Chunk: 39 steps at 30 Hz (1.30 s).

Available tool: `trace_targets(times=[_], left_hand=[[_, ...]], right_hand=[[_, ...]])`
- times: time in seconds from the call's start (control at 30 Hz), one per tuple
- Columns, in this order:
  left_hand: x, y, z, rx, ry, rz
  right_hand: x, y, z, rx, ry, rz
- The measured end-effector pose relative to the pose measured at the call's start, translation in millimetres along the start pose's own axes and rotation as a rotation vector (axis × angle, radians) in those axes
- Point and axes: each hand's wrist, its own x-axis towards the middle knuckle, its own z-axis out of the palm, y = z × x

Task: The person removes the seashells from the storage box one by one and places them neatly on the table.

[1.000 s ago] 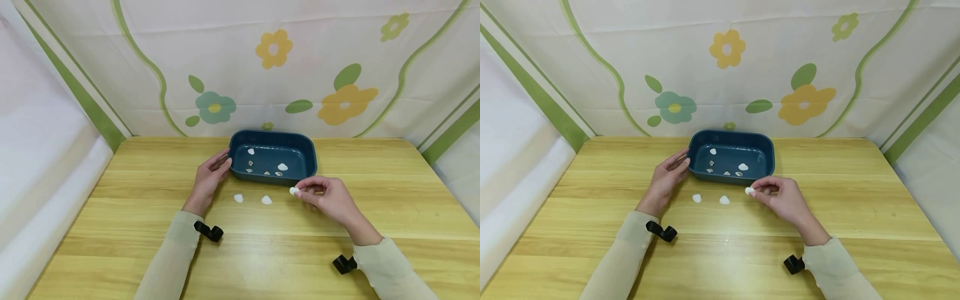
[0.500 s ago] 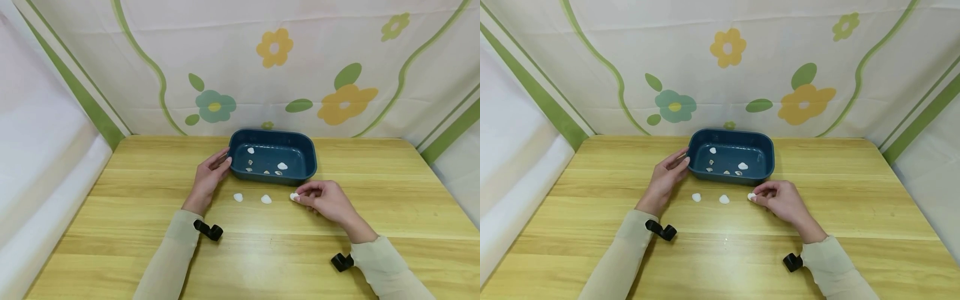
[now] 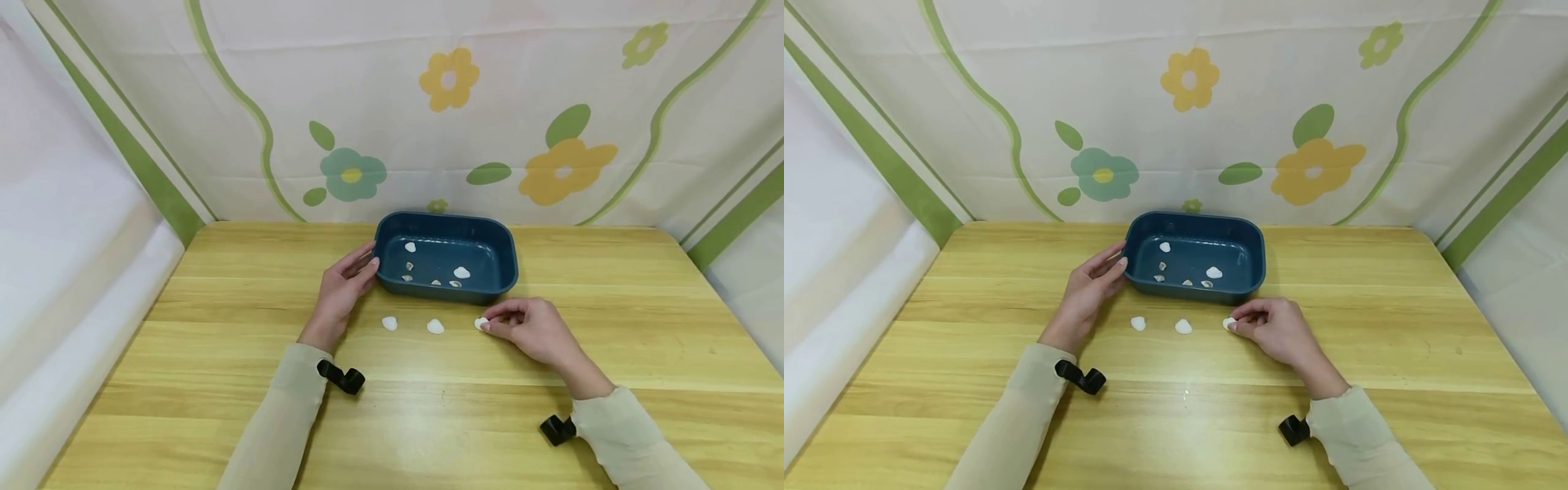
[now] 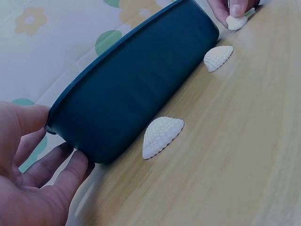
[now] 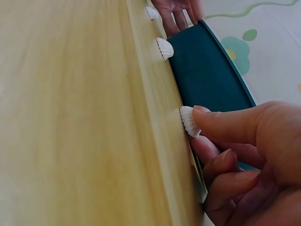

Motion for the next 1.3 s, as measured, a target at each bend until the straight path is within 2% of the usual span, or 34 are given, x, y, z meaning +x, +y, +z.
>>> trace_targets(times=[0.53, 1.3], left_hand=[[-1.0, -1.2, -0.1, 0.002, -0.008, 0.018], [-0.8, -1.3, -0.9, -0.004, -0.007, 0.015]], right_hand=[[-2.1, -1.3, 2.2, -0.052, 0.037, -0.038], [-2.4, -2.4, 2.3, -0.037, 0.033, -0.025]])
